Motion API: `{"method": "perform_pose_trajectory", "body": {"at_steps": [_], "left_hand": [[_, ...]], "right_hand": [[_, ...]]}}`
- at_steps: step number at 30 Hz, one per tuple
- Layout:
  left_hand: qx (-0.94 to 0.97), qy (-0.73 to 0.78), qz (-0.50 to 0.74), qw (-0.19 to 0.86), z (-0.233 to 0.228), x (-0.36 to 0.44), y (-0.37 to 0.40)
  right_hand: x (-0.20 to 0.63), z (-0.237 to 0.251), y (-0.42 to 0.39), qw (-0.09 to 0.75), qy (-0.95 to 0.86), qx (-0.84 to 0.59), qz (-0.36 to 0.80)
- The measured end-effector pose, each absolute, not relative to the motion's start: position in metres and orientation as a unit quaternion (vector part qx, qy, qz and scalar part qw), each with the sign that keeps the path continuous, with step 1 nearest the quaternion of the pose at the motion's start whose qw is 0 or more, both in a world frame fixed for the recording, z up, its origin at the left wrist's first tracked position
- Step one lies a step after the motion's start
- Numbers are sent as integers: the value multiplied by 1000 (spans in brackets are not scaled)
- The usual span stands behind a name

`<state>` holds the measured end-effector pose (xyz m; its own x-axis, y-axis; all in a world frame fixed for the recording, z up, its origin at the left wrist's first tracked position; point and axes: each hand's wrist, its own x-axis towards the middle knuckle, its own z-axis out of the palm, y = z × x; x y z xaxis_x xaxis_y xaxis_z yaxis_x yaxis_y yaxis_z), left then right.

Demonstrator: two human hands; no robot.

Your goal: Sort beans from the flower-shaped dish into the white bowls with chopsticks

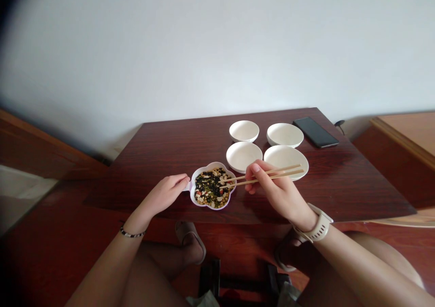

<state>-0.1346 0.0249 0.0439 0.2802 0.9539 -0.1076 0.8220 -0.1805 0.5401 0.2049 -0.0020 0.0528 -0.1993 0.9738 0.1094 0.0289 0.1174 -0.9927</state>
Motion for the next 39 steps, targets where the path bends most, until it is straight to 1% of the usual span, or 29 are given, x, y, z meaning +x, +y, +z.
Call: {"method": "perform_pose_trajectory", "body": {"at_steps": [8, 13, 28, 39], "left_hand": [[768, 576, 121, 251, 41, -132, 23], [768, 580, 122, 243, 38, -127, 21], [771, 586, 109, 223, 42, -122, 21], [780, 578, 104, 216, 41, -119, 23]], "right_hand": [[196, 49, -2, 452, -593, -421, 516], [194, 43, 0, 459, -580, -427, 521], [192, 37, 2, 450, -572, -429, 535], [193, 39, 1, 471, -550, -425, 543]]}}
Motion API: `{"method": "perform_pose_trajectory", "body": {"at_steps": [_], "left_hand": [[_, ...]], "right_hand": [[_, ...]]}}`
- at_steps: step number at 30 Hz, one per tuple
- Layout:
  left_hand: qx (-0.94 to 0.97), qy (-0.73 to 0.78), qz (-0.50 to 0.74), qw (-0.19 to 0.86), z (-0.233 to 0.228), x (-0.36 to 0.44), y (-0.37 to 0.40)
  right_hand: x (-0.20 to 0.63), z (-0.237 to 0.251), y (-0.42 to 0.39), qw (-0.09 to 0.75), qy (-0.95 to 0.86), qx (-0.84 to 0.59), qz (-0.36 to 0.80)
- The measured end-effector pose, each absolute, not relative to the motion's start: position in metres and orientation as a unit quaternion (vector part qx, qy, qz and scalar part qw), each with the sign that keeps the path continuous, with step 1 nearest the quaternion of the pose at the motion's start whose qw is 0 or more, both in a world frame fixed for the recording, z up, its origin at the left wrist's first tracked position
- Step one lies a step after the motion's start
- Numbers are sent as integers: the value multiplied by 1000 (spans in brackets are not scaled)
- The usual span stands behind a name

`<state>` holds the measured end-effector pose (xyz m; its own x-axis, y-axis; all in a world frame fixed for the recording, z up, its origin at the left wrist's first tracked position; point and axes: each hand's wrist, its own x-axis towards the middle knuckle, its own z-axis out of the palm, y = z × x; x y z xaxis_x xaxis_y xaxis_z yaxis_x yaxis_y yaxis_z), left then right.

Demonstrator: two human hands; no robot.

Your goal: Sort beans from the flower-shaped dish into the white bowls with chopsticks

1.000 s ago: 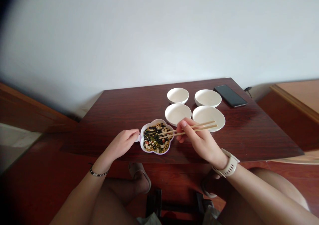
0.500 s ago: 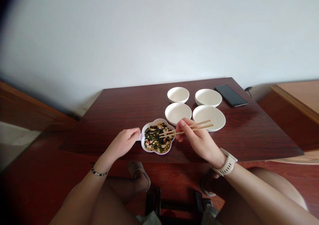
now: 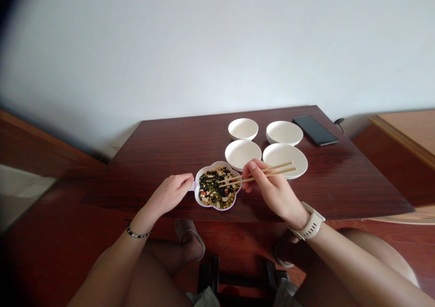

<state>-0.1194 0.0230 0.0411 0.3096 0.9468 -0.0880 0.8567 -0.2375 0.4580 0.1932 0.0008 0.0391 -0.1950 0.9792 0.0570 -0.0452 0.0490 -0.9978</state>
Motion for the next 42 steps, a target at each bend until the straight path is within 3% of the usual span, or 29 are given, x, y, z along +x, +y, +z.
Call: {"method": "perform_pose_trajectory", "body": {"at_steps": [42], "left_hand": [[779, 580, 103, 213, 45, -116, 22]], "right_hand": [[188, 39, 1, 460, -548, -431, 550]]}}
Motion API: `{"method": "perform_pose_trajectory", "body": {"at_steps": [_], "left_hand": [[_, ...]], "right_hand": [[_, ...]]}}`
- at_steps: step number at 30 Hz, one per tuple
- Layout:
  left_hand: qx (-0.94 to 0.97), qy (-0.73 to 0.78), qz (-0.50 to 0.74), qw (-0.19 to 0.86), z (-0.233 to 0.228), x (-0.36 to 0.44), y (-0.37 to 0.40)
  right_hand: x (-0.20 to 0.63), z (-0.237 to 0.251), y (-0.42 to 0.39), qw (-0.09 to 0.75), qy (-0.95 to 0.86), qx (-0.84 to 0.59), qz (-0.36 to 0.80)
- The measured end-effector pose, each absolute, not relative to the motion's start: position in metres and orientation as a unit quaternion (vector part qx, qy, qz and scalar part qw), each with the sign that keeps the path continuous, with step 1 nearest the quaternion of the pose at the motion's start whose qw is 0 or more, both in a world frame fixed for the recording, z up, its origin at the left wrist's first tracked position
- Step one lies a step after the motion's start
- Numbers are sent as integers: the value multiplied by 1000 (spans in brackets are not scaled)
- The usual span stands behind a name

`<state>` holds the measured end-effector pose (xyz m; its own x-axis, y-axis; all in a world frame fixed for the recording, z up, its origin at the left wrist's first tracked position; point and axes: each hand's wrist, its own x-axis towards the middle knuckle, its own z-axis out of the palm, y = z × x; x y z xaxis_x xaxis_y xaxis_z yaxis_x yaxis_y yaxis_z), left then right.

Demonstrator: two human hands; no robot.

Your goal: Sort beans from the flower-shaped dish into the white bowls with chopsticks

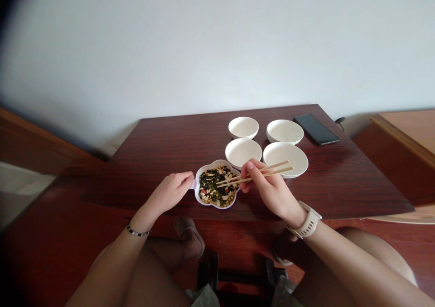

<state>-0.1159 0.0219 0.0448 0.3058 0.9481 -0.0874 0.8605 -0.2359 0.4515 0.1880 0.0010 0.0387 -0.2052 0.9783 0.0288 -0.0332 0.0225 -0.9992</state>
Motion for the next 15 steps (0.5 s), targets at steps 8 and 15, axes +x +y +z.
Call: {"method": "perform_pose_trajectory", "body": {"at_steps": [8, 15], "left_hand": [[779, 582, 101, 211, 46, -115, 22], [779, 581, 101, 214, 46, -113, 22]], "right_hand": [[188, 34, 0, 450, -545, -420, 569], [188, 35, 1, 447, -549, -426, 563]]}}
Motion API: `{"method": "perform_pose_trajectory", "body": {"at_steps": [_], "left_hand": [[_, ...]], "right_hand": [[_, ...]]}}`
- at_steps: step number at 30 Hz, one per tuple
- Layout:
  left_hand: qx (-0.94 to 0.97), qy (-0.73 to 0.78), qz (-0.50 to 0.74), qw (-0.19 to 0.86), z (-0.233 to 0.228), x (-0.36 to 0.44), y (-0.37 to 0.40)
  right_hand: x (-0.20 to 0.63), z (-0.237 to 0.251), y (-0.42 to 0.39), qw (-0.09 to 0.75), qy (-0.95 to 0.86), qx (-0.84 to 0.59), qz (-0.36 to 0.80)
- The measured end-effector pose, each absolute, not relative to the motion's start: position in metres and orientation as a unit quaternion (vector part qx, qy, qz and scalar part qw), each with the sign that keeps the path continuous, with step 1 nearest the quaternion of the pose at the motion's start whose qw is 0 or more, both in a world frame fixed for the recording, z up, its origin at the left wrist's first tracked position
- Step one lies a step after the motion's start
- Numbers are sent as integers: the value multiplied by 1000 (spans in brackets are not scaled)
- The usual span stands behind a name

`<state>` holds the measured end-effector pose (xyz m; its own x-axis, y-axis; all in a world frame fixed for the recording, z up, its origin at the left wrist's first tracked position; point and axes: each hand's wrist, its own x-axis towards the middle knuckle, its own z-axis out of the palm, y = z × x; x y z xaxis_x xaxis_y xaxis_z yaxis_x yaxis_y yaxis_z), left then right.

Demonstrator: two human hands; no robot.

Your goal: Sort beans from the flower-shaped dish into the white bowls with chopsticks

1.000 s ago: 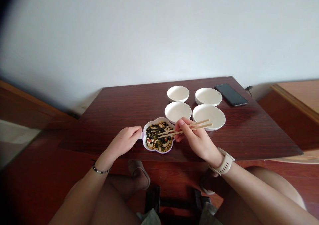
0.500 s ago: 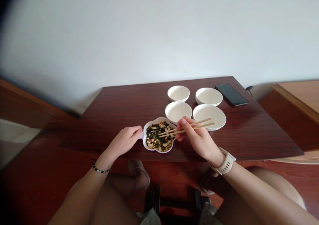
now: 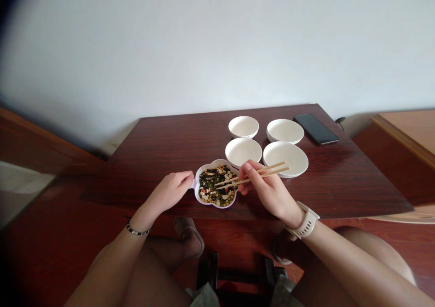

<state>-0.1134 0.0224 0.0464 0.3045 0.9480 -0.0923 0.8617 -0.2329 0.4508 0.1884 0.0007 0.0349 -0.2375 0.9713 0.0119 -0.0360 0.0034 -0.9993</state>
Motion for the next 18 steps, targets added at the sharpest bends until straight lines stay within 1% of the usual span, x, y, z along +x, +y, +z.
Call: {"method": "perform_pose_trajectory", "body": {"at_steps": [10, 18], "left_hand": [[779, 583, 95, 213, 46, -113, 22], [781, 579, 99, 212, 44, -115, 22]], "right_hand": [[189, 34, 1, 449, -560, -426, 551], [190, 33, 1, 451, -543, -424, 567]]}}
